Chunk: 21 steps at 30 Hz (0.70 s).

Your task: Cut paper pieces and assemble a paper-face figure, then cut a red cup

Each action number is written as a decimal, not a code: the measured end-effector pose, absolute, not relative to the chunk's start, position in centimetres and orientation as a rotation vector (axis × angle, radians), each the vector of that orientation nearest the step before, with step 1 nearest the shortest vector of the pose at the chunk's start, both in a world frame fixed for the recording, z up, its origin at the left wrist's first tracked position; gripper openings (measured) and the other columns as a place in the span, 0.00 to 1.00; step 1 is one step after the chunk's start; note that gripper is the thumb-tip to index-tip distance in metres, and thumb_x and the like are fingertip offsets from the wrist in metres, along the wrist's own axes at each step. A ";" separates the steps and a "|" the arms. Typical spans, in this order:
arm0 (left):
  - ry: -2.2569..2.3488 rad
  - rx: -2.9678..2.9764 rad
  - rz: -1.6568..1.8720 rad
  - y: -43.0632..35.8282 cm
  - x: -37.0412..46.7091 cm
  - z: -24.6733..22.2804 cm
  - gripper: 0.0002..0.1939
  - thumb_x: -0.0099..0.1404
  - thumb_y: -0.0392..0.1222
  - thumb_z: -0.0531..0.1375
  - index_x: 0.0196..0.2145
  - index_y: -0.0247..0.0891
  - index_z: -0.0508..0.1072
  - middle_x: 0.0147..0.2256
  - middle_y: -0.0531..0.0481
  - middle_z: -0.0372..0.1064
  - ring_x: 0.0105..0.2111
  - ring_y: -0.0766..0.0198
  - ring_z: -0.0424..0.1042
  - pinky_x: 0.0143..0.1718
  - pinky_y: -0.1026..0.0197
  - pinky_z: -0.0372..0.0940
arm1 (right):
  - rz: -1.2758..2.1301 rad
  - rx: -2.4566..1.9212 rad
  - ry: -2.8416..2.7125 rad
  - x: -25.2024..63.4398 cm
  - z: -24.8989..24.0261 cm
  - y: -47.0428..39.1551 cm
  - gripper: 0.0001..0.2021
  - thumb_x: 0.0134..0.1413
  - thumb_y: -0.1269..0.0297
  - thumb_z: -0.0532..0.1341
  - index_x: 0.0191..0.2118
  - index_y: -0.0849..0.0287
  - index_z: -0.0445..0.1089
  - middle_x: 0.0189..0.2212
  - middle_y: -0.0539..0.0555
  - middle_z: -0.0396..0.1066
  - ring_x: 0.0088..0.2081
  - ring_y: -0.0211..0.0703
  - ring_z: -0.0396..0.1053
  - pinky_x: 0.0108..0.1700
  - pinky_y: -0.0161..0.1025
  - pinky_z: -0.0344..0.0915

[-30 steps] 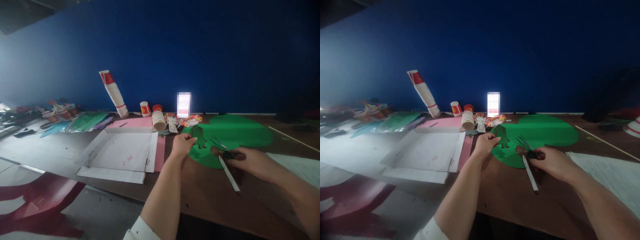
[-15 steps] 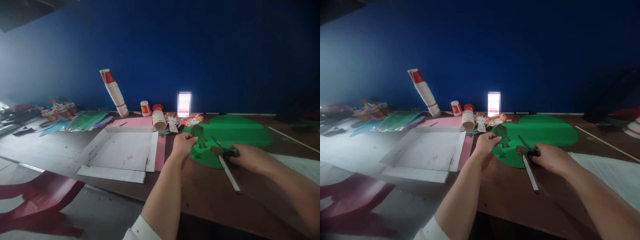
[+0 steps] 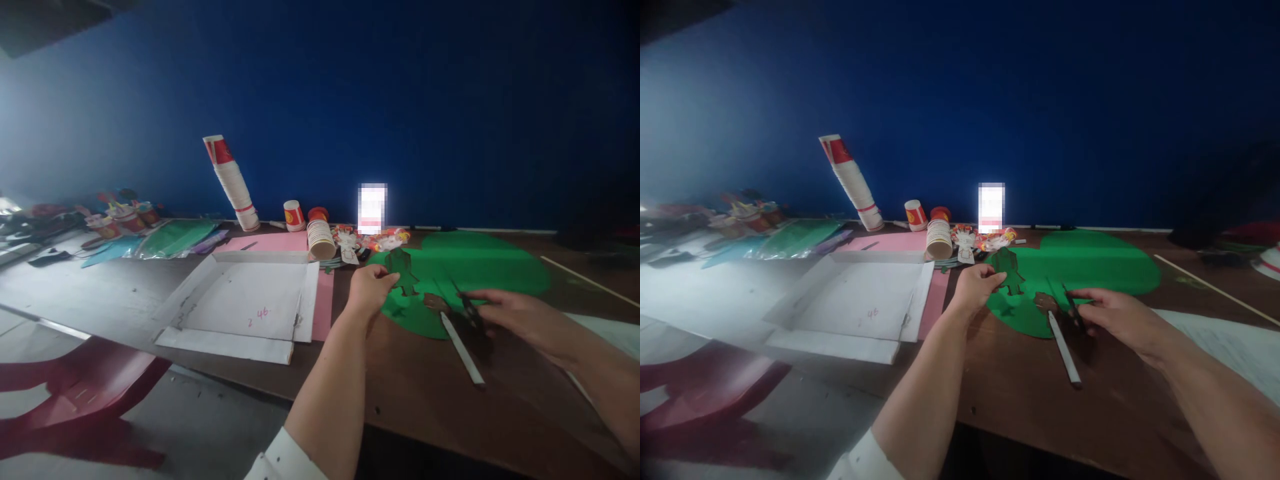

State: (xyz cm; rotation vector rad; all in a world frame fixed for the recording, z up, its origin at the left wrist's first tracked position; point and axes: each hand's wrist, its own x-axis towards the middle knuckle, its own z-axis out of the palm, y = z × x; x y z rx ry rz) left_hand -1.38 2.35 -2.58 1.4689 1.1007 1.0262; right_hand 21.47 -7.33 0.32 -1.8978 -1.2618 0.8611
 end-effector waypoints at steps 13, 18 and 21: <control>1.117 1.412 1.075 2.7 -1.5 -3.0 0.14 0.55 0.46 0.64 0.21 0.37 0.66 0.17 0.57 0.57 0.19 0.71 0.53 0.22 0.65 0.47 | 1.256 -1.339 -0.722 14.8 -2.4 -13.3 0.24 0.40 0.51 0.72 0.45 0.55 0.77 0.33 0.56 0.75 0.29 0.40 0.66 0.19 0.28 0.53; 1.068 1.308 1.080 2.7 -1.4 -3.0 0.13 0.54 0.46 0.65 0.21 0.36 0.67 0.19 0.56 0.61 0.21 0.70 0.58 0.25 0.65 0.53 | 1.210 -1.531 -0.752 14.4 -2.8 -13.8 0.30 0.36 0.48 0.73 0.48 0.54 0.76 0.31 0.54 0.75 0.29 0.41 0.69 0.20 0.29 0.57; 1.035 1.197 1.088 2.4 -1.4 -2.7 0.13 0.53 0.44 0.66 0.21 0.36 0.67 0.19 0.56 0.61 0.22 0.70 0.61 0.27 0.66 0.56 | 1.180 -1.586 -0.789 14.5 -2.6 -13.9 0.31 0.36 0.46 0.72 0.49 0.53 0.76 0.32 0.54 0.76 0.31 0.44 0.72 0.27 0.33 0.65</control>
